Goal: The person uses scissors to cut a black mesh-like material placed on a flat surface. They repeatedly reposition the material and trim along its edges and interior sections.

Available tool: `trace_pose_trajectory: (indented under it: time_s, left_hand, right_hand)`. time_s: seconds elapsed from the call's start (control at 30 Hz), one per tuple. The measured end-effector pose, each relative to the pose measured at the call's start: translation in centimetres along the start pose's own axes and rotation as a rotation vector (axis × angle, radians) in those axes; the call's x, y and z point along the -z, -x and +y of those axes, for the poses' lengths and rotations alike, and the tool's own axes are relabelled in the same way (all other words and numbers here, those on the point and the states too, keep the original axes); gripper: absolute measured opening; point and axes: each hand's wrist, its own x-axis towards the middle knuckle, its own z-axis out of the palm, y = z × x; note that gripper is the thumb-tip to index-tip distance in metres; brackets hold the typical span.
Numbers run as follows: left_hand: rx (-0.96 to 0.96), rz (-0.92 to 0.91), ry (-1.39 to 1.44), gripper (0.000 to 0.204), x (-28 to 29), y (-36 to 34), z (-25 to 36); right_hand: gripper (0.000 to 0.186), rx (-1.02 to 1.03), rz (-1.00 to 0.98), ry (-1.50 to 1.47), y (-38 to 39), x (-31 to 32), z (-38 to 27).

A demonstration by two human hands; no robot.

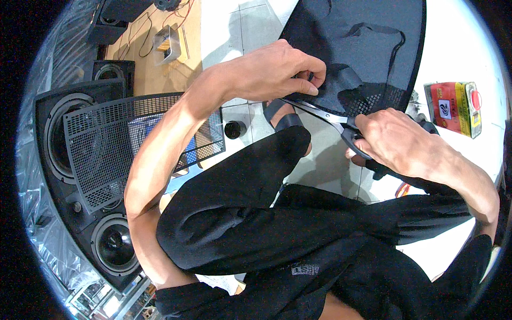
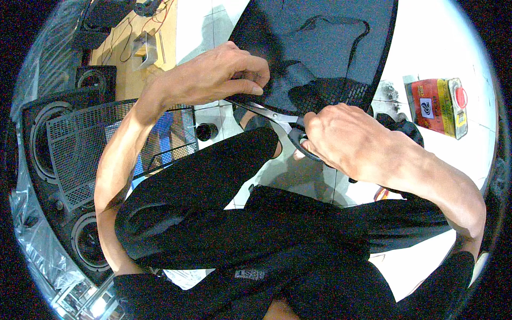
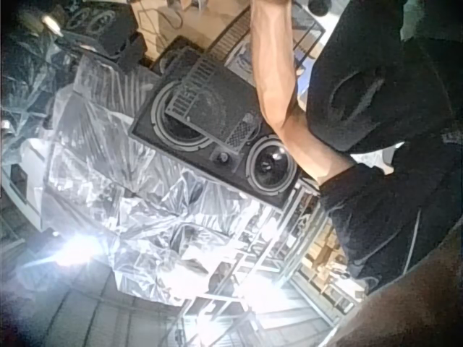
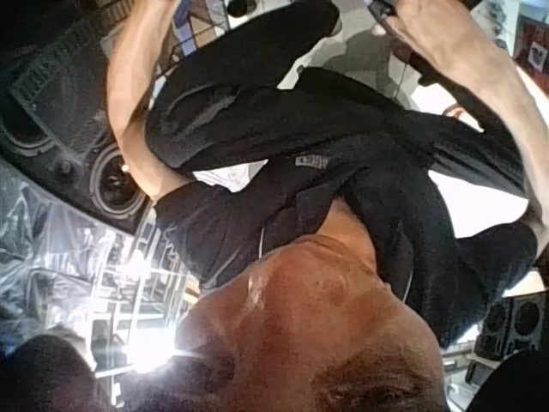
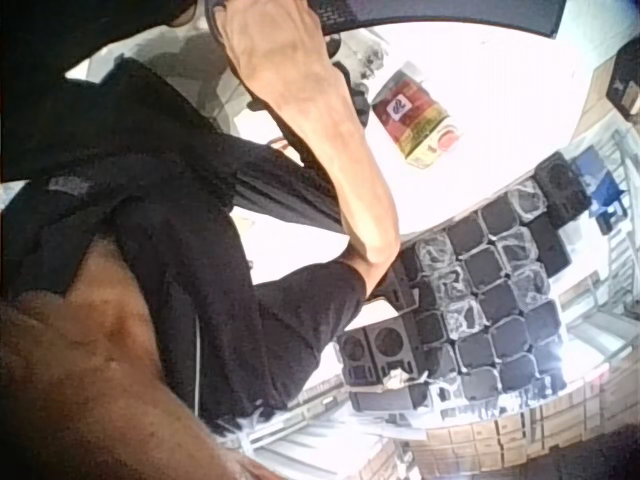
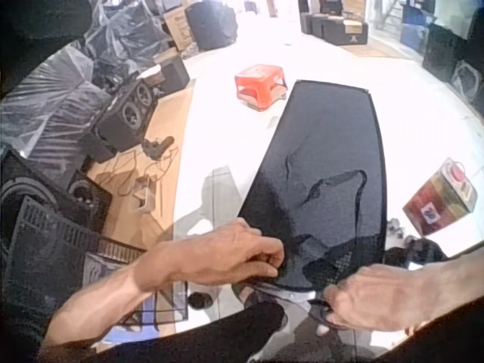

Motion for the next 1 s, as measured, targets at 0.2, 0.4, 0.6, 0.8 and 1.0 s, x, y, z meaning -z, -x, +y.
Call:
trace_pose_trajectory:
  time_s: [0.2,0.4,0.6,0.8,1.0]
  left_hand:
    - [0.000,0.005,0.071,0.019,0.1,-0.3,0.0]
    - [-0.013,0.025,0.072,0.016,-0.3,-0.1,-0.5]
    - [0.015,0.001,0.121,0.016,0.2,-0.3,0.0]
    - [0.029,-0.013,0.096,0.016,0.5,-0.4,0.0]
    - [0.012,-0.009,0.103,0.017,0.7,-0.5,-0.3]
  right_hand:
    - [0.029,-0.016,-0.026,-0.010,-0.6,-0.2,0.0]
    - [0.027,0.031,0.012,0.028,-1.5,-0.4,0.2]
    - [0.025,-0.022,0.028,0.032,-1.4,-0.7,0.3]
    - [0.026,0.059,0.054,-0.054,-1.0,-0.3,0.4]
    - [0.025,0.022,0.053,0.027,-1.8,-0.3,0.0]
